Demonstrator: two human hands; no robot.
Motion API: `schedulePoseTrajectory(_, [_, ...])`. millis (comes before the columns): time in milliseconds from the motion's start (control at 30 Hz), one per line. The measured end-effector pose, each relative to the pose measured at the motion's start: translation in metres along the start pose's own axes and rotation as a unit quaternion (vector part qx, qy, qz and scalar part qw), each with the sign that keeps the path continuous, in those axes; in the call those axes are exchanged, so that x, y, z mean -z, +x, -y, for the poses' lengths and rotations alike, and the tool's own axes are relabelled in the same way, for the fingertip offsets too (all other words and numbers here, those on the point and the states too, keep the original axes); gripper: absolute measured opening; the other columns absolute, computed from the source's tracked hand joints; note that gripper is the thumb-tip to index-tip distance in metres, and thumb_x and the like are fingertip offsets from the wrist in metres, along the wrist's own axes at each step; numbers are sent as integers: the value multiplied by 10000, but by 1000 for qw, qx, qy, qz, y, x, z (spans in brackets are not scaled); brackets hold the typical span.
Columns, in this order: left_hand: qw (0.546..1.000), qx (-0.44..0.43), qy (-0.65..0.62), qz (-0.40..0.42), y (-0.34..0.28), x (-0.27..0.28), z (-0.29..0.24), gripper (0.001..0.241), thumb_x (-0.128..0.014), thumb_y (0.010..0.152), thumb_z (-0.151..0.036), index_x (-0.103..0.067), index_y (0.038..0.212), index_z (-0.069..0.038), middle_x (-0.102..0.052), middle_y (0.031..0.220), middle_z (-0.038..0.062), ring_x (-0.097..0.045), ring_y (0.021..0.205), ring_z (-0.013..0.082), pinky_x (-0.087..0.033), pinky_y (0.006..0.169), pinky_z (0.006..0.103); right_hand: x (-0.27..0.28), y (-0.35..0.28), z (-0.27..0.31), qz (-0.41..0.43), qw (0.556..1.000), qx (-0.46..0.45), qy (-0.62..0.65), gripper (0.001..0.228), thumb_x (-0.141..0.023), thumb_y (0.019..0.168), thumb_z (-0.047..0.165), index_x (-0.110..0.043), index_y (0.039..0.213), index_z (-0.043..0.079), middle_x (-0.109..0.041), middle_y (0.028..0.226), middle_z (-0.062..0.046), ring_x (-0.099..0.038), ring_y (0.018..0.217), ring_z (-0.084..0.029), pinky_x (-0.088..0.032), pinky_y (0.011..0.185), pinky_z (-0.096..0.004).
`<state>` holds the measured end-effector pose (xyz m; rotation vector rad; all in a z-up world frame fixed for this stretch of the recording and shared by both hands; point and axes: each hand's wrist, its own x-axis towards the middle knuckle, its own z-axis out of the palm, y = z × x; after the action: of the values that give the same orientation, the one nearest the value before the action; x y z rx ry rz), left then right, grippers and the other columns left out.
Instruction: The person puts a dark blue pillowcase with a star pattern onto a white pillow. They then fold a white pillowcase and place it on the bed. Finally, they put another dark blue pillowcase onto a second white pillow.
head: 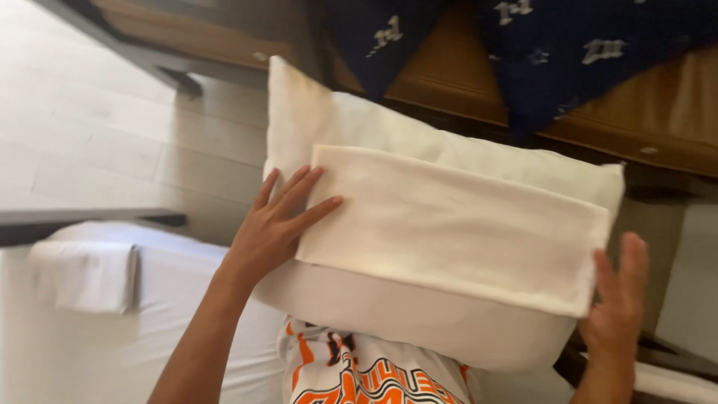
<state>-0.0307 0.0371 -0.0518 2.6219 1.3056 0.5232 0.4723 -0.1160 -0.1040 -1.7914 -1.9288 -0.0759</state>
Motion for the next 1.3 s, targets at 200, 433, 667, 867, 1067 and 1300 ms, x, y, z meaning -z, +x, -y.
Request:
schedulePoseTrajectory(200, [996,-38,-17,-75,13,-8,7,579,-728,810,-16,-719,1308,-310,-494,1578,27,-361,1521,247,-149,1311,492,-16,18,26,-38,988,-56,142,369,-759,808,3,-695,1168,52,-406,1666,-212,-345,1589,-376,-273,1370,-510])
schedulePoseTrajectory(433, [942,-1,-310,-130,30,28,-34,727,-477,748,-767,-755,946,-125,-777,1036,49,-630,1306,302,-211,1319,537,10,25,4,-128,927,2,354,278,-634,970,349,-601,1124,119,-691,1165,-92,-663,1263,-244,-401,1415,-470])
schedulePoseTrajectory(667, [866,322,-362,-124,55,68,-72,193,-515,1066,-192,-593,1132,-29,-512,736,0,-386,637,94,-347,569,262,61,67,63,-173,853,-373,320,267,-503,1094,59,-536,1346,-24,-603,1188,-110,-578,957,-143,-526,893,-244])
schedulePoseTrajectory(867, [929,361,-77,14,50,12,-58,352,-535,1041,-337,-559,1274,-74,-750,940,143,-690,708,339,-516,639,440,15,80,73,50,899,-415,127,429,-573,1059,155,-540,1447,-23,-698,1042,-214,-661,809,-281,-532,688,-380])
schedulePoseTrajectory(1067, [941,336,6,-31,67,16,-60,460,-613,1032,-450,-551,1352,-126,-624,1126,83,-673,788,283,-565,605,458,4,81,65,-33,956,-287,46,429,-713,1019,197,-611,1349,-57,-614,1097,-213,-629,839,-330,-529,717,-429])
schedulePoseTrajectory(1300, [933,351,-66,-52,87,14,-55,270,-619,1086,-341,-643,1194,-95,-591,1168,131,-715,946,405,-597,730,556,-17,91,53,-101,962,-249,43,180,-703,1060,184,-648,1083,14,-584,973,-154,-620,790,-341,-508,718,-426])
